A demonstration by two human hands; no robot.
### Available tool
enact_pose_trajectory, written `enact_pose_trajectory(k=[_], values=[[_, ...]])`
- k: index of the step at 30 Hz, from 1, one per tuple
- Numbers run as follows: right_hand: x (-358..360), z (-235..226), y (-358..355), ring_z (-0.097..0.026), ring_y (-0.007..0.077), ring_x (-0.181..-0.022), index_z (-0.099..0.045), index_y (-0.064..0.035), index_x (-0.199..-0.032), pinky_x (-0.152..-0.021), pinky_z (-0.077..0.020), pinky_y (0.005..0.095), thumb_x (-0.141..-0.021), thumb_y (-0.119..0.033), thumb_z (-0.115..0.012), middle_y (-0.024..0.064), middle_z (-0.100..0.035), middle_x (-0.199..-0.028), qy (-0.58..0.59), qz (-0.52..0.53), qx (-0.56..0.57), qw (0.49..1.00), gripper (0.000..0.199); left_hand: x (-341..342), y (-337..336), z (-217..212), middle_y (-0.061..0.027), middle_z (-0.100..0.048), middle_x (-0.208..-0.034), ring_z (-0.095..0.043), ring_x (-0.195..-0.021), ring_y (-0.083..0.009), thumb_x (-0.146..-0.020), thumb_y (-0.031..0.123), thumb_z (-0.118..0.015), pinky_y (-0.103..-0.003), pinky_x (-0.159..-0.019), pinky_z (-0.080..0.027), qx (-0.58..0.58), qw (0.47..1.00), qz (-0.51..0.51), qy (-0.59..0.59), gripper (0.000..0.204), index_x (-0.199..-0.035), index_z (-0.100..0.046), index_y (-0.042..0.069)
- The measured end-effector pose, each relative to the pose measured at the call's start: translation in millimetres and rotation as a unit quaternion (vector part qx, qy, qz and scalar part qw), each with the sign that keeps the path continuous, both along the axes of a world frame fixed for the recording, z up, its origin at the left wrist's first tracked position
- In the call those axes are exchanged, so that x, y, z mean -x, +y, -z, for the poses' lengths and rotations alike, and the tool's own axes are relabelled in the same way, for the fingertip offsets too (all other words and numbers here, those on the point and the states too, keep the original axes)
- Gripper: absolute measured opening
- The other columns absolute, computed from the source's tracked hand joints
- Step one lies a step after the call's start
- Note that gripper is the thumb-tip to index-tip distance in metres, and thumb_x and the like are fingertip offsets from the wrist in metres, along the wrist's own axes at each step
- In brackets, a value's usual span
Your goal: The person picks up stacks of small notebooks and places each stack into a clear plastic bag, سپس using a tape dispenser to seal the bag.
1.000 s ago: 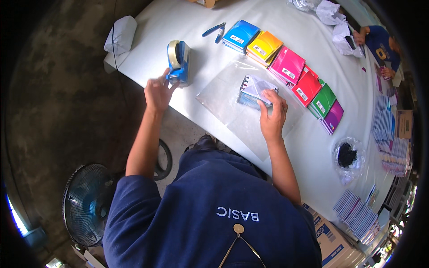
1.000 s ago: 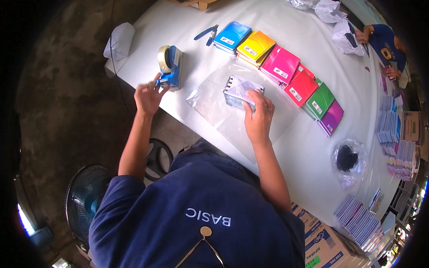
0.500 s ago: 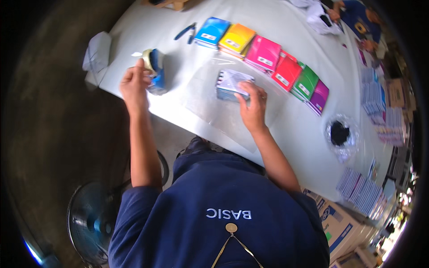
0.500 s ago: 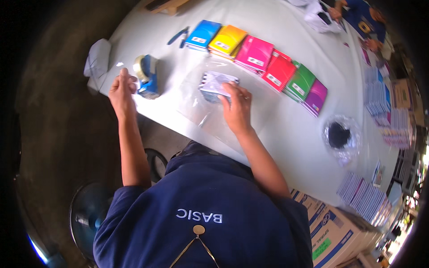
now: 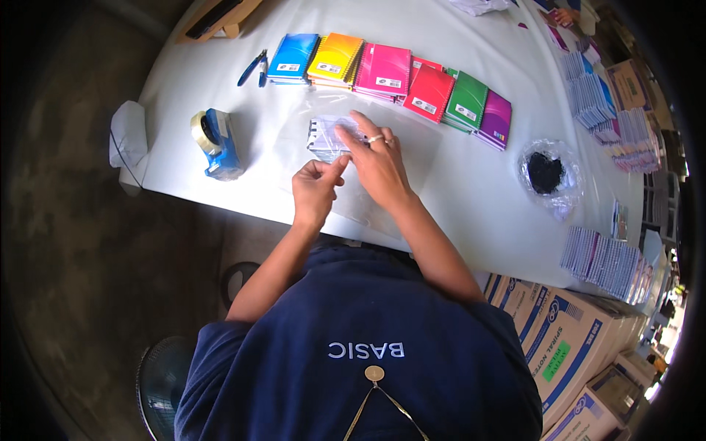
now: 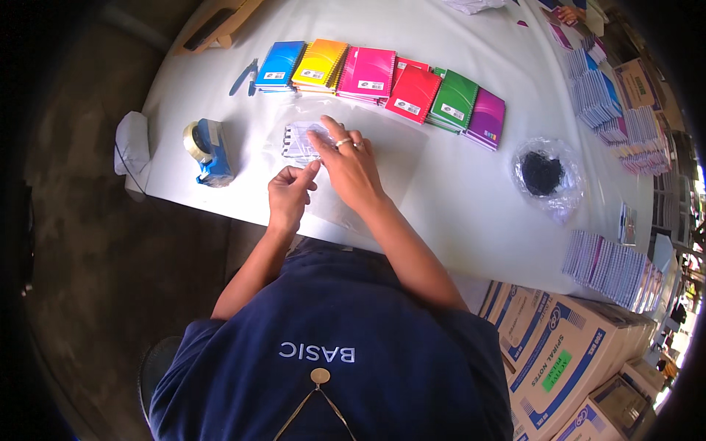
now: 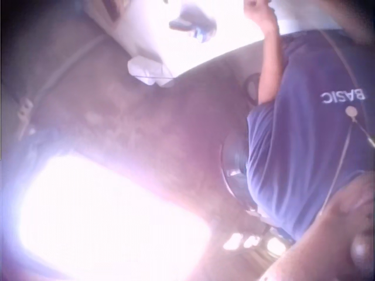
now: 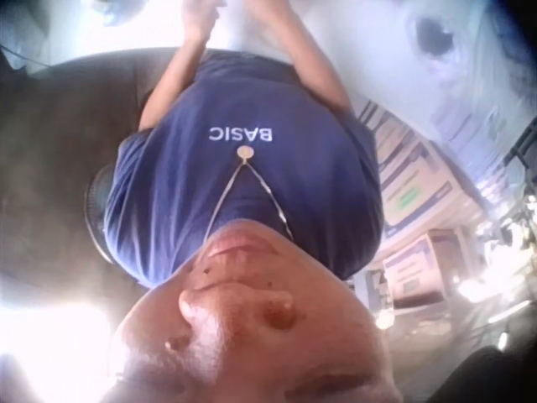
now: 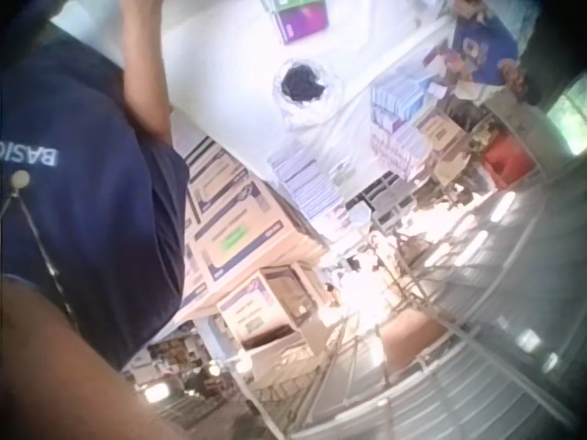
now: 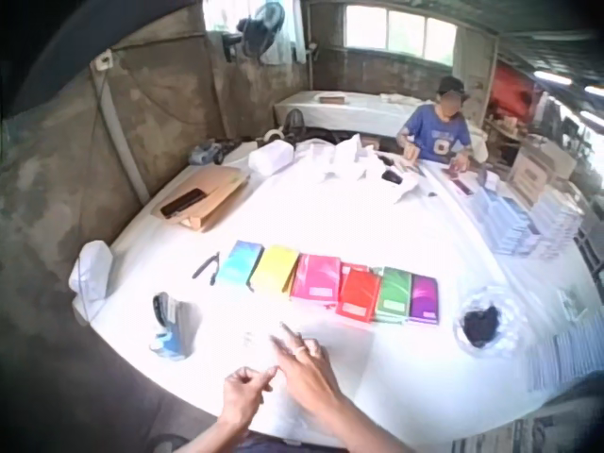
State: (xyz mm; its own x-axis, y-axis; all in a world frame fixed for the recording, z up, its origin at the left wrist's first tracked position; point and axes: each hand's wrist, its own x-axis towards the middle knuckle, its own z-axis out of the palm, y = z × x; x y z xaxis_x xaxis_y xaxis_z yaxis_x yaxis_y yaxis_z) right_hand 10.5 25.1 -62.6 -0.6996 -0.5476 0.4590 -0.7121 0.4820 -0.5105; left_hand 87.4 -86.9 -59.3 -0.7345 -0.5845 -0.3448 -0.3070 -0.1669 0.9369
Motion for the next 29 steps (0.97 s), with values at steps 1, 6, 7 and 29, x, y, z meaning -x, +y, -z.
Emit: enact_pose_trajectory(k=[1, 6, 7, 29], values=[[2.2, -3.1, -1.2, -0.052, 0.0262, -0.098, -0.059, -0.0125, -0.121, -0.084, -0.0427, 0.0381, -0.076, -0.006, -0.065, 0.0064, -0.055, -0.122, 0.019, -0.010, -0.028, 0.999, 0.046, 0.5, -3.9, 4.1, -0.0031, -0.056, -0.053, -0.041, -0.039, -0.0044, -0.077, 0.031, -0.077, -0.019, -0.037, -0.032, -0.005, 1.000, 0.009, 0.000, 0.037, -0.063, -0.053, 0.006], [24.9, -32.1, 4.2, -0.051, 0.0311, -0.106, -0.061, -0.0093, -0.118, -0.093, -0.0404, 0.0379, -0.072, -0.012, -0.067, 0.0101, -0.055, -0.124, -0.093, -0.104, -0.046, 0.989, 0.047, 6.0, -26.8, 36.9, -0.0026, -0.057, -0.055, -0.041, -0.041, -0.0031, -0.074, 0.029, -0.080, -0.018, -0.038, -0.032, -0.002, 0.999, 0.039, 0.010, 0.035, -0.062, -0.056, 0.007], [32.2, -35.0, 2.3, -0.051, 0.0311, -0.106, -0.061, -0.0093, -0.118, -0.093, -0.0404, 0.0379, -0.072, -0.012, -0.067, 0.0101, -0.055, -0.124, -0.091, -0.097, -0.049, 0.990, 0.047, 5.6, -34.9, 49.2, -0.0036, -0.059, -0.056, -0.048, -0.045, -0.0073, -0.071, 0.034, -0.081, -0.023, -0.043, -0.039, 0.036, 0.999, 0.021, -0.016, 0.039, -0.062, -0.056, 0.006], [-11.0, -9.4, 76.4, -0.043, 0.0187, -0.125, -0.034, -0.0057, -0.141, -0.100, -0.0374, 0.0362, -0.086, -0.032, -0.066, 0.0108, -0.044, -0.138, -0.413, 0.137, 0.243, 0.867, 0.068, 113.4, -54.2, 66.1, -0.0106, -0.062, -0.112, -0.058, -0.103, -0.0231, -0.066, 0.010, -0.079, -0.034, -0.093, -0.043, 0.144, 0.840, 0.486, 0.195, 0.056, -0.115, -0.056, 0.000]])
